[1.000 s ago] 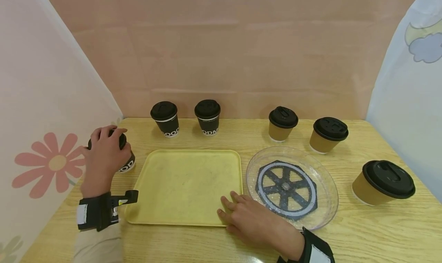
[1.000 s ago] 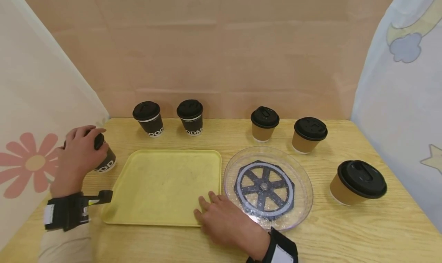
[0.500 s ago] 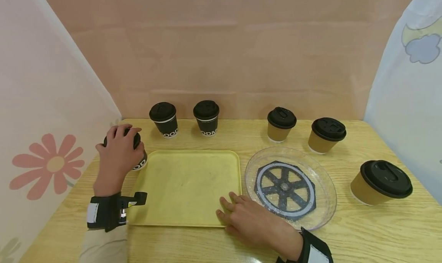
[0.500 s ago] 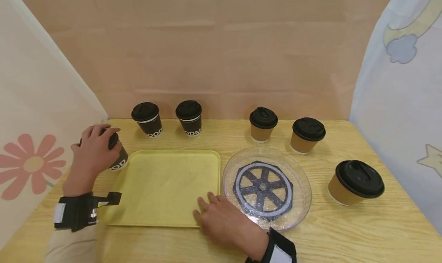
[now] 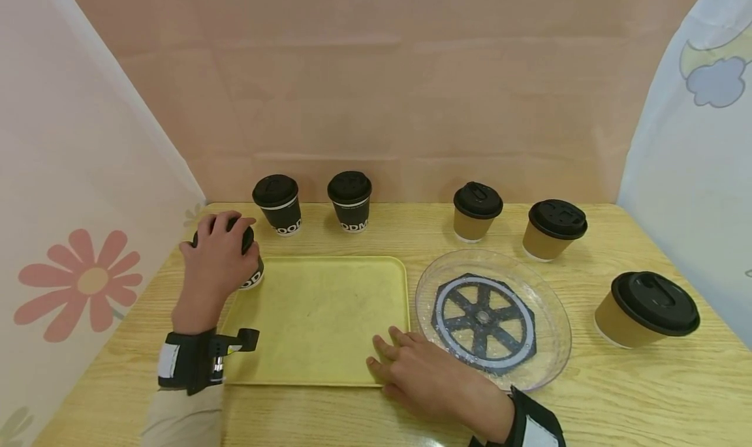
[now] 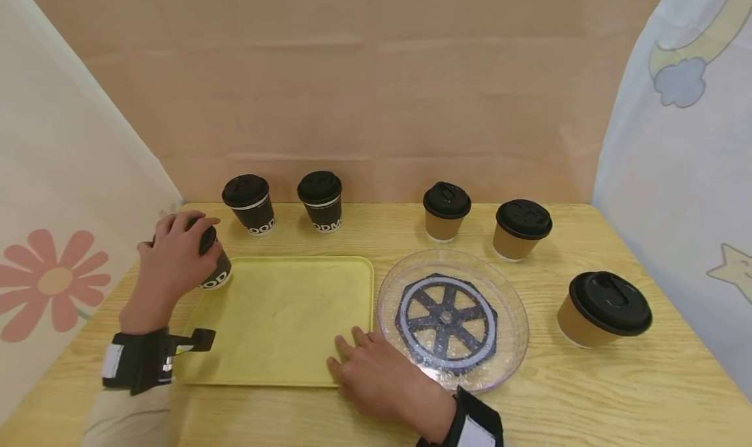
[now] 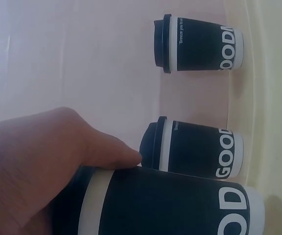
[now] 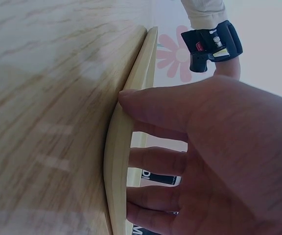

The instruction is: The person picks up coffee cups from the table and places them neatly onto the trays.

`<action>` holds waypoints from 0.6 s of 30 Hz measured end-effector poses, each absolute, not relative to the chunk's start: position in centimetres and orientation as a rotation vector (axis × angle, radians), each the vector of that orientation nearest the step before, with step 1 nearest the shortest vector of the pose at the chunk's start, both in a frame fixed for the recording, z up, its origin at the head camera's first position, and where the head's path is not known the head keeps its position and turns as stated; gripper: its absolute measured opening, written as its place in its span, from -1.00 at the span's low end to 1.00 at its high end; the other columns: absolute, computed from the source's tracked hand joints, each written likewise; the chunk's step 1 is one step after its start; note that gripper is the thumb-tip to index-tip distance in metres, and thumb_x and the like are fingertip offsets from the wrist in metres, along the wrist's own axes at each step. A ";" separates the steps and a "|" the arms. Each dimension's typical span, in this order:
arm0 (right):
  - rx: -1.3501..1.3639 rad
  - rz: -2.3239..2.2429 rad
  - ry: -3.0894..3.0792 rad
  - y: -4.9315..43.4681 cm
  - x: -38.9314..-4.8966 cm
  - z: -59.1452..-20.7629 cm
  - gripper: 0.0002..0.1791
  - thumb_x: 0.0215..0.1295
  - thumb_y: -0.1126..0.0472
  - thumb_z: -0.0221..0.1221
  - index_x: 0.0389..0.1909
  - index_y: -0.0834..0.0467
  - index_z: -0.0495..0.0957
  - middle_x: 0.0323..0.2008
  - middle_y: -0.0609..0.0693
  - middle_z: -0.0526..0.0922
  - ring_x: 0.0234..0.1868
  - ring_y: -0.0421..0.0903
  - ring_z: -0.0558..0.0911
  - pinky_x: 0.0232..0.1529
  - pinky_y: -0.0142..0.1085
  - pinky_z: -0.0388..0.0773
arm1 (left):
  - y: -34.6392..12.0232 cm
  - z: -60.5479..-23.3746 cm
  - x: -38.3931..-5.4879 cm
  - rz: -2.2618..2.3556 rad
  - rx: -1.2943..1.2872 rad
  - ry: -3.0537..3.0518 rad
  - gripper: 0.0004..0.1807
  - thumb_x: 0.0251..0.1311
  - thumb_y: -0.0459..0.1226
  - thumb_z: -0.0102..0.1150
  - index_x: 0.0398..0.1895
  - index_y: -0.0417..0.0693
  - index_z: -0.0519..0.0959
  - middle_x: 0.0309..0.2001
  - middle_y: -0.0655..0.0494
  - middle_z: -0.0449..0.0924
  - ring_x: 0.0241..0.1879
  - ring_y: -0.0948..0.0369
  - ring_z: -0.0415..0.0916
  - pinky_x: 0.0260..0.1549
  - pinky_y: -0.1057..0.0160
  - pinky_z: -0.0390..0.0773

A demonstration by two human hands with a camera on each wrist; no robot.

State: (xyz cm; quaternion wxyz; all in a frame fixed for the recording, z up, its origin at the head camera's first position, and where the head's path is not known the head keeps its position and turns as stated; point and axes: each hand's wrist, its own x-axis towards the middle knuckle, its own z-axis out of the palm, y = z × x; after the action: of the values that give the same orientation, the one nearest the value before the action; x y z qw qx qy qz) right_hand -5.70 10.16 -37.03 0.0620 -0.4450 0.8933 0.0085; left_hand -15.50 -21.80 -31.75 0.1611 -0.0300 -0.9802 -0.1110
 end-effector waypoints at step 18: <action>-1.383 0.061 2.728 10.2 -5.7 -37.2 -0.56 0.39 -0.03 0.11 0.27 -0.12 0.49 0.32 0.05 0.47 0.32 0.16 0.46 0.24 -0.06 0.45 | -20.2 -32.3 -15.9 -0.256 -0.163 -2.860 -0.59 0.32 -0.23 -0.03 0.22 -0.08 0.44 0.31 -0.17 0.26 0.33 -0.25 0.05 -0.11 -0.58 0.16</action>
State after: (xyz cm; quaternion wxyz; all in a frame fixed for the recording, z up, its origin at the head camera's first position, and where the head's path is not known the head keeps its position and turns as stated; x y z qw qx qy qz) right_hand -5.67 10.21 -37.23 0.0413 -0.4516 0.8910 0.0201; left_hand -15.92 -20.19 -32.33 0.1322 -0.0562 -0.9857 -0.0882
